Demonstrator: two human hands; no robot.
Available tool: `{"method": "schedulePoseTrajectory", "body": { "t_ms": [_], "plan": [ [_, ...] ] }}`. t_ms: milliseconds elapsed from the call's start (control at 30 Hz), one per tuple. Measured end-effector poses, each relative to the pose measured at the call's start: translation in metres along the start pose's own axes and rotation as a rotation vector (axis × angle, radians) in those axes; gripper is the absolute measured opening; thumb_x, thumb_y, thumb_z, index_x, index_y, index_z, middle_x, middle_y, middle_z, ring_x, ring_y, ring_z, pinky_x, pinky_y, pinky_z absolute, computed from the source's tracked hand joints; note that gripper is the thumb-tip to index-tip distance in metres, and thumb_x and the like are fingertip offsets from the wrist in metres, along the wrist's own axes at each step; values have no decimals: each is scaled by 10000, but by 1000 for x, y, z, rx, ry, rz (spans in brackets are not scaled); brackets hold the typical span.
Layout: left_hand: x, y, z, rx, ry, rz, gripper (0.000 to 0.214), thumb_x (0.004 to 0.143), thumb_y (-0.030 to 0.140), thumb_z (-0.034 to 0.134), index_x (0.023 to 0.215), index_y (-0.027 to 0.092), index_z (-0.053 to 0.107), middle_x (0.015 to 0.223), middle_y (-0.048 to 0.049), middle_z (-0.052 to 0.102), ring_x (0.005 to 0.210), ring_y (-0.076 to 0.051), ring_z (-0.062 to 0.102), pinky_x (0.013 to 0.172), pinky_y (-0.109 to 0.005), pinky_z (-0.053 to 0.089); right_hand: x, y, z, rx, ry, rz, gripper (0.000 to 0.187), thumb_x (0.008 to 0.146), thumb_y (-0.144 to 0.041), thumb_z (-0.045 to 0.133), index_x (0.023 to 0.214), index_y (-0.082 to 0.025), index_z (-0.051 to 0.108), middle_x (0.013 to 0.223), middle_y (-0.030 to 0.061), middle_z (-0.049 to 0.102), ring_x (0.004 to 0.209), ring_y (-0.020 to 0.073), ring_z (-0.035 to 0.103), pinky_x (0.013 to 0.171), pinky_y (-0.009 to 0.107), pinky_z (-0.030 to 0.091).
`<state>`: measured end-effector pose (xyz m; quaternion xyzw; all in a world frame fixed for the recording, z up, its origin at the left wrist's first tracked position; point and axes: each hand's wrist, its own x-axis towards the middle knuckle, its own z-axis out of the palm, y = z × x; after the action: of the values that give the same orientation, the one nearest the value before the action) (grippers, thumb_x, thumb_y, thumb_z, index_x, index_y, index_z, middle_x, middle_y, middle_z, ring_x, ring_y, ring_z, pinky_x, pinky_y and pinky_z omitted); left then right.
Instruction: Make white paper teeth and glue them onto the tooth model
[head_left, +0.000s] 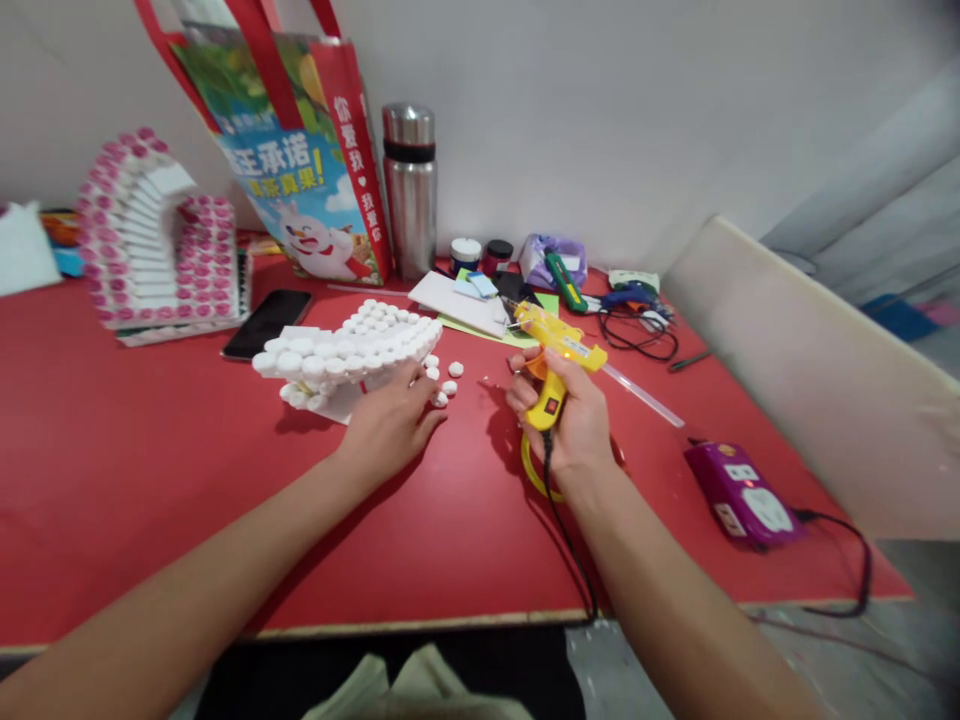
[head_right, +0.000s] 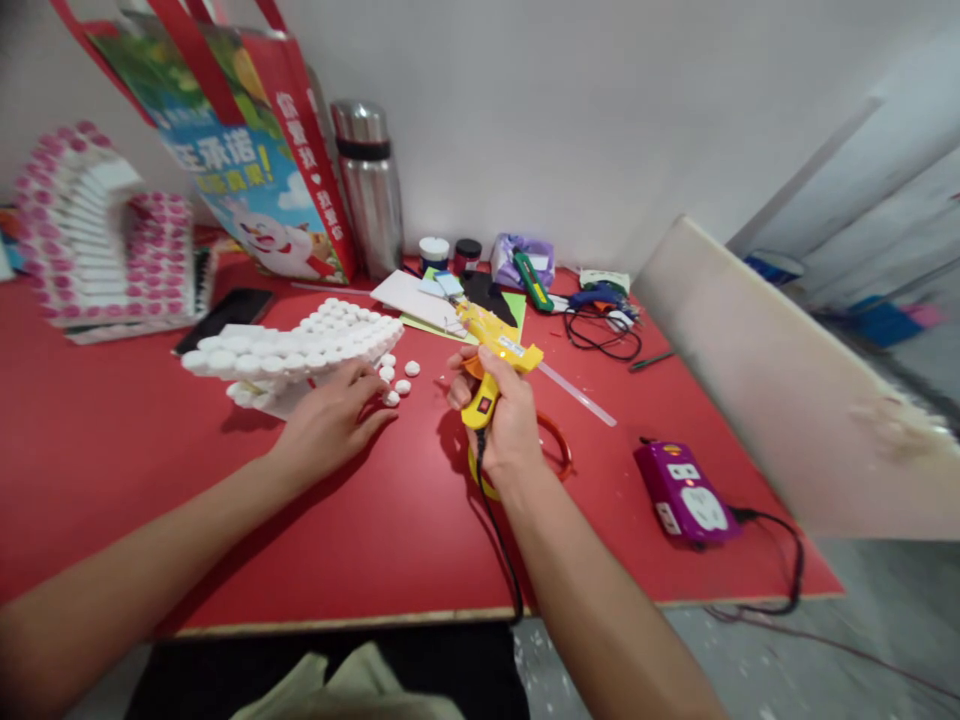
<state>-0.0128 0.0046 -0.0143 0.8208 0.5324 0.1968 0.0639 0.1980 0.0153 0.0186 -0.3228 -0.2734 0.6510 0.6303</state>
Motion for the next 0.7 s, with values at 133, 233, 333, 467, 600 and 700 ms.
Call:
{"method": "schedulePoseTrajectory", "body": {
  "t_ms": [133, 233, 333, 467, 600, 700],
  "plan": [
    [2, 1, 4, 86, 16, 3, 225, 1027, 357, 557, 975, 158, 650, 1157, -140, 649, 917, -241, 665, 682, -312, 472, -2, 0, 3, 3, -12, 17, 141, 787, -283, 743, 835, -161, 688, 781, 14, 679, 489, 50, 450, 490, 207, 413],
    [-1, 2, 5, 109, 38, 31, 208, 1027, 330, 538, 958, 163, 642, 1108, -131, 662, 890, -231, 663, 653, -301, 443, -3, -1, 3, -3, -9, 19, 135, 784, -282, 737, 834, -167, 688, 777, 14, 683, 489, 54, 444, 484, 211, 410],
    [-6, 0, 5, 63, 40, 61, 175, 1021, 275, 520, 983, 152, 638, 1092, -139, 671, 927, -251, 665, 688, -321, 452, -4, 0, 4, -12, -26, 16, 142, 784, -292, 736, 838, -165, 703, 788, 19, 697, 491, 57, 449, 483, 217, 414],
    [-10, -5, 5, -78, 51, 151, 190, 1036, 239, 480, 974, 145, 634, 1044, -136, 692, 935, -253, 655, 780, -355, 477, -7, 0, 5, -40, -63, 19, 159, 783, -306, 732, 828, -153, 724, 796, 26, 714, 488, 59, 467, 479, 219, 407],
    [-13, -3, 4, -321, 87, 165, 147, 990, 227, 553, 902, 146, 640, 923, -110, 704, 820, -217, 635, 752, -353, 474, -8, 0, 4, -65, -66, 27, 155, 789, -306, 726, 815, -154, 720, 793, 34, 728, 491, 63, 467, 472, 220, 404],
    [-13, 4, 0, -626, 77, -67, 123, 917, 266, 688, 868, 154, 674, 836, -71, 720, 692, -169, 625, 664, -316, 469, -7, 0, 3, -80, -59, 33, 169, 775, -310, 741, 821, -150, 715, 792, 41, 726, 490, 63, 460, 469, 225, 404]
  ]
}}
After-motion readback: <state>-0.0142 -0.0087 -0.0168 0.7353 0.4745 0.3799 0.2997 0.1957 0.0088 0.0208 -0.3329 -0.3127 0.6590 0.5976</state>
